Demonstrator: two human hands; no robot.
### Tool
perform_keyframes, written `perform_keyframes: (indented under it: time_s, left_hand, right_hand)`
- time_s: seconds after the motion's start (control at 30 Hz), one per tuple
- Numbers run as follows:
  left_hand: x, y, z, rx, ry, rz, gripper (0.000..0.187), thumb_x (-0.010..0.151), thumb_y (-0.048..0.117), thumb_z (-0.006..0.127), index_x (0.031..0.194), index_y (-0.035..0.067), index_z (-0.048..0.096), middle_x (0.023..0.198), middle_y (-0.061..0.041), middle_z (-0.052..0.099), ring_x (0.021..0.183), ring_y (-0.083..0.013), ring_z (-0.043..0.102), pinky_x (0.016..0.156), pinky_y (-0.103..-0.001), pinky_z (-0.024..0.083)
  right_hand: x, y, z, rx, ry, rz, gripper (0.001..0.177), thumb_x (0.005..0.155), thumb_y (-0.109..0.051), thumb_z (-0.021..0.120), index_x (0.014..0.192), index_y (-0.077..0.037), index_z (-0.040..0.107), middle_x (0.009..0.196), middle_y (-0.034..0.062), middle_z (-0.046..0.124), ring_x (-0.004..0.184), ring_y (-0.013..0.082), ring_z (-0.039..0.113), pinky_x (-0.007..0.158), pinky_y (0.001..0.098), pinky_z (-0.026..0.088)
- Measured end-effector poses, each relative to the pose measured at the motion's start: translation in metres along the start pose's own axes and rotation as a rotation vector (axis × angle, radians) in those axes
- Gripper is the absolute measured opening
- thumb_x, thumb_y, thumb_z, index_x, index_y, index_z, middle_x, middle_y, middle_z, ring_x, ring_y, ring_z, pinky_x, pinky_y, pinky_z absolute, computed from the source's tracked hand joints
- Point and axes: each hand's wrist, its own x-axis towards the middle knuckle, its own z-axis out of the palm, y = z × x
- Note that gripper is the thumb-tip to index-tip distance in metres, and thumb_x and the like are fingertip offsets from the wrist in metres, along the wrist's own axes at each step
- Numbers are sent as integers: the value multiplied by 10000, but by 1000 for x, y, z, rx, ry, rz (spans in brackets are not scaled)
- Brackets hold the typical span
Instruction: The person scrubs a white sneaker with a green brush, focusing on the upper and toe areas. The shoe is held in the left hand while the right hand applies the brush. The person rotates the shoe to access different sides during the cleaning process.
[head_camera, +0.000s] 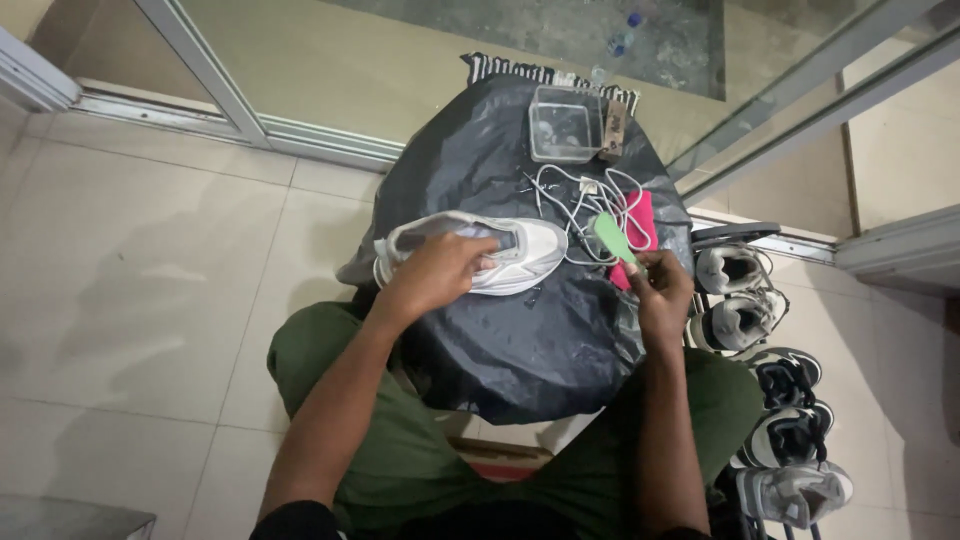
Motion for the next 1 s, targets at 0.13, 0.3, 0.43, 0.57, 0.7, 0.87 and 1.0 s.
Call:
perform_keyframes:
  time_s: [0.13, 0.3, 0.43, 0.57, 0.7, 0.87, 1.0]
  left_hand:
    - [-4, 12, -3, 150, -31, -98, 299, 957, 202, 611, 1234, 165, 717, 1001, -214, 766, 968, -443, 729, 858, -561, 579]
    - [3, 20, 7, 127, -28, -192, 306, 933, 304, 651, 1115, 70, 728, 971, -246, 753, 981, -473, 718, 828, -587, 576]
    - [14, 20, 12, 124, -44, -270, 355, 914, 368, 667, 1134, 101, 749, 989, -205, 759, 1023, -445, 718, 847, -583, 576]
    - [22, 4, 29, 147, 20, -299, 234, 893, 256, 660, 1052, 144, 792, 899, -163, 764, 940, -409, 744, 784, -552, 598]
    - [29, -9, 36, 34, 68, -224, 222, 887, 218, 658, 1016, 106, 800, 906, -233, 761, 963, -465, 724, 784, -590, 594]
    - [29, -12, 39, 52, 111, -227, 218, 873, 204, 672, 1015, 113, 809, 878, -214, 761, 921, -446, 737, 762, -545, 607]
    - [23, -10, 34, 15, 120, -206, 205, 869, 137, 661, 986, 69, 816, 880, -258, 757, 913, -505, 717, 765, -579, 595]
  right_hand:
    - [-26, -38, 28, -6, -110, -65, 213, 990, 48, 633, 1191, -22, 636, 924, 127, 630, 858, 233, 620, 837, 367, 502]
    - [-49, -9, 51, -680, -57, -403, 338, 1017, -143, 627, 1349, -185, 680, 875, 152, 647, 765, 414, 671, 651, 472, 545]
    - [-68, 4, 79, -865, 12, -534, 394, 961, -103, 637, 1351, -144, 676, 814, 123, 577, 600, 371, 627, 529, 458, 515]
    - [-90, 5, 97, -827, -104, -632, 452, 875, -123, 665, 1321, -192, 687, 756, 37, 563, 555, 276, 626, 472, 399, 509]
    - [-51, -2, 77, -980, 49, -664, 419, 903, -84, 642, 1316, -120, 700, 729, 102, 527, 503, 329, 589, 448, 435, 478]
    - [-84, 5, 96, -929, -28, -650, 459, 902, -151, 650, 1354, -228, 669, 751, 39, 530, 500, 286, 617, 447, 426, 493]
    - [-57, 13, 85, -976, 32, -628, 390, 926, -131, 640, 1297, -223, 718, 735, 63, 521, 478, 334, 615, 444, 436, 492]
